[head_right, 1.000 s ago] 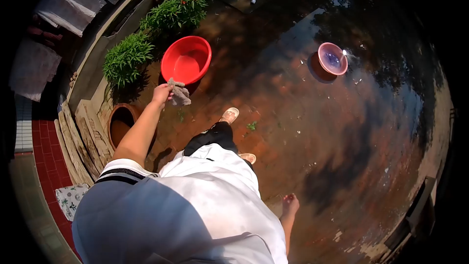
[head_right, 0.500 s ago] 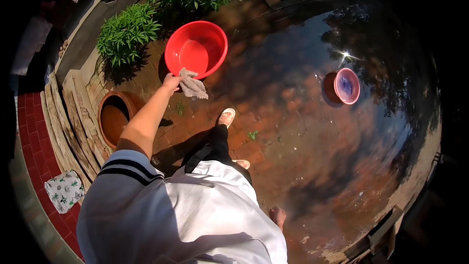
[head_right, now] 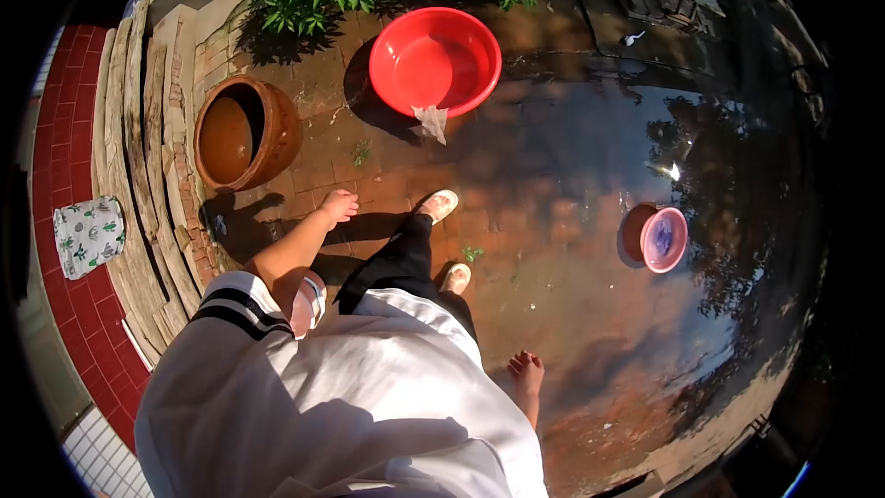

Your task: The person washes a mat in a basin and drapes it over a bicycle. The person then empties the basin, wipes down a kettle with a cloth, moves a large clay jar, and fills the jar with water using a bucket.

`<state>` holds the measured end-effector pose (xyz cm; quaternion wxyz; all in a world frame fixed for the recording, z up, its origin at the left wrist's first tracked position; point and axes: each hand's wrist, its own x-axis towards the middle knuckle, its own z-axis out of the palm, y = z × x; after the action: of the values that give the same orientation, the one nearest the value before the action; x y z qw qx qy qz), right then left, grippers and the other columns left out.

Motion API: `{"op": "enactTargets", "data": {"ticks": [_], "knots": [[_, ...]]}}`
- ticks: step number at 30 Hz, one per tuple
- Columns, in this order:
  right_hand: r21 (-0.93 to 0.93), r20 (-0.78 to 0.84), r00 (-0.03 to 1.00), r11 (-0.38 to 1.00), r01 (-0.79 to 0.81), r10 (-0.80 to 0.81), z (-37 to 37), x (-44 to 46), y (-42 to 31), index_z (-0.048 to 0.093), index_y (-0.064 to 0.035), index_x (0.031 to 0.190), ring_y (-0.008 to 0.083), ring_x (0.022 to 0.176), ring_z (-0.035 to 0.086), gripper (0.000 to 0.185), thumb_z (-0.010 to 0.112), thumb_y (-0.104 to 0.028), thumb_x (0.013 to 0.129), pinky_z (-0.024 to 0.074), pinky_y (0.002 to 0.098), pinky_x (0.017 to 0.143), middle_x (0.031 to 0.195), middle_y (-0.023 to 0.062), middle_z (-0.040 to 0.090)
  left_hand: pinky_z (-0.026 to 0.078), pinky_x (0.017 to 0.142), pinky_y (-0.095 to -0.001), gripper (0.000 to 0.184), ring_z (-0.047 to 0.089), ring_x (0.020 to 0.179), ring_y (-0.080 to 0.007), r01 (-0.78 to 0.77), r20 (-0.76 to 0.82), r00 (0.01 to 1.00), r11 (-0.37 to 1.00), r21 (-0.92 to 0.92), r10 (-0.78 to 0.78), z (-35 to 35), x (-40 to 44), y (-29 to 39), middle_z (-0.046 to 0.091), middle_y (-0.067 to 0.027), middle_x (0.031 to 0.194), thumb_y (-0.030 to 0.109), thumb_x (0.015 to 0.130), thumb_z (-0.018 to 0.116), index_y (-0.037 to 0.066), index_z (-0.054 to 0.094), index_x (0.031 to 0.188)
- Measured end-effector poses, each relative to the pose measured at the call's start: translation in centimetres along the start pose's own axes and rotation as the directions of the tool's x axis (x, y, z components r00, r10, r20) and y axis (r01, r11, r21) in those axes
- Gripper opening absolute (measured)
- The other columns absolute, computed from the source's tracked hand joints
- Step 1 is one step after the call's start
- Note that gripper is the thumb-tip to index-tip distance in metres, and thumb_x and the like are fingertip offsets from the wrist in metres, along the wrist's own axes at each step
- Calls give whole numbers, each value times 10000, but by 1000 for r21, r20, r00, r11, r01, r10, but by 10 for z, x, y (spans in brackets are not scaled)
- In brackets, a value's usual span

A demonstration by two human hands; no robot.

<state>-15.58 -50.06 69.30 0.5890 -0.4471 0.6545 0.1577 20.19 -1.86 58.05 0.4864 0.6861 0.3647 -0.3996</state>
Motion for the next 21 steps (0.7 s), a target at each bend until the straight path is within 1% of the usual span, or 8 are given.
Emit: {"op": "enactTargets", "data": {"ticks": [2, 4, 6, 9, 14, 16, 17, 21], "knots": [[-122, 25, 998, 991, 51, -49, -11, 21, -8, 490, -77, 960, 235, 763, 607, 165, 549, -210, 880, 529, 381, 661, 891, 95, 600, 452, 542, -311, 215, 562, 650, -169, 49, -132, 990, 996, -79, -59, -13, -27, -70, 605, -52, 782, 255, 866, 505, 67, 570, 949], [-159, 129, 992, 987, 26, -5, -30, 46, -16, 477, -64, 1075, 289, 820, 600, 253, 531, -222, 885, 529, 438, 696, 995, 128, 569, 470, 795, -414, 344, 581, 975, -266, 123, -149, 976, 967, -224, -159, -20, -83, -112, 592, -143, 1087, 266, 876, 515, 54, 510, 1147], [-233, 210, 975, 972, -22, 73, -42, 63, -22, 464, -63, 1125, 315, 847, 594, 303, 532, -229, 881, 525, 451, 704, 1033, 140, 543, 479, 763, -392, 354, 601, 929, -260, -101, -81, 992, 993, -68, 95, -44, -15, -262, 608, -137, 1064, 276, 862, 545, 57, 518, 1139], [-423, 278, 957, 905, 51, 77, -71, 81, -23, 452, -96, 1163, 378, 905, 564, 368, 556, -271, 856, 513, 482, 719, 1022, 152, 503, 481, 683, -333, 331, 617, 846, -214, -148, -244, 970, 790, -595, -3, -10, -163, -299, 631, -100, 982, 291, 851, 565, 64, 532, 1090], [-410, 565, 751, 906, -105, 343, -175, 292, -22, 501, -123, 1068, 400, 891, 550, 289, 560, -279, 833, 498, 504, 738, 1067, 178, 497, 454, 531, -315, 221, 573, 637, -174, -66, -356, 887, 682, -728, -293, 80, -280, -477, 597, -67, 772, 227, 833, 557, 59, 555, 977], [-580, 490, 818, 813, 48, 301, -147, 279, -31, 513, -113, 1020, 355, 813, 561, 237, 554, -242, 826, 489, 458, 679, 956, 154, 535, 455, 621, -311, 208, 574, 683, -176, 9, -285, 849, 552, -834, -444, 118, -317, -556, 616, -51, 820, 256, 836, 538, 85, 557, 953], [-651, 458, 848, 750, 118, 265, -127, 259, -34, 520, -108, 996, 333, 774, 567, 211, 551, -223, 822, 485, 435, 649, 901, 141, 554, 452, 614, -311, 182, 567, 666, -177, 6, -205, 884, 447, -894, -421, 156, -275, -686, 619, -57, 825, 236, 833, 524, 84, 550, 930], [-646, 507, 847, 722, 249, 162, -21, 124, -23, 530, -84, 961, 275, 689, 577, 165, 543, -167, 819, 454, 365, 558, 744, 89, 578, 432, 521, -310, 115, 512, 571, -179, 93, -7, 663, 92, -991, -749, 203, -384, -699, 559, -74, 706, 182, 797, 495, 78, 513, 841]]}}
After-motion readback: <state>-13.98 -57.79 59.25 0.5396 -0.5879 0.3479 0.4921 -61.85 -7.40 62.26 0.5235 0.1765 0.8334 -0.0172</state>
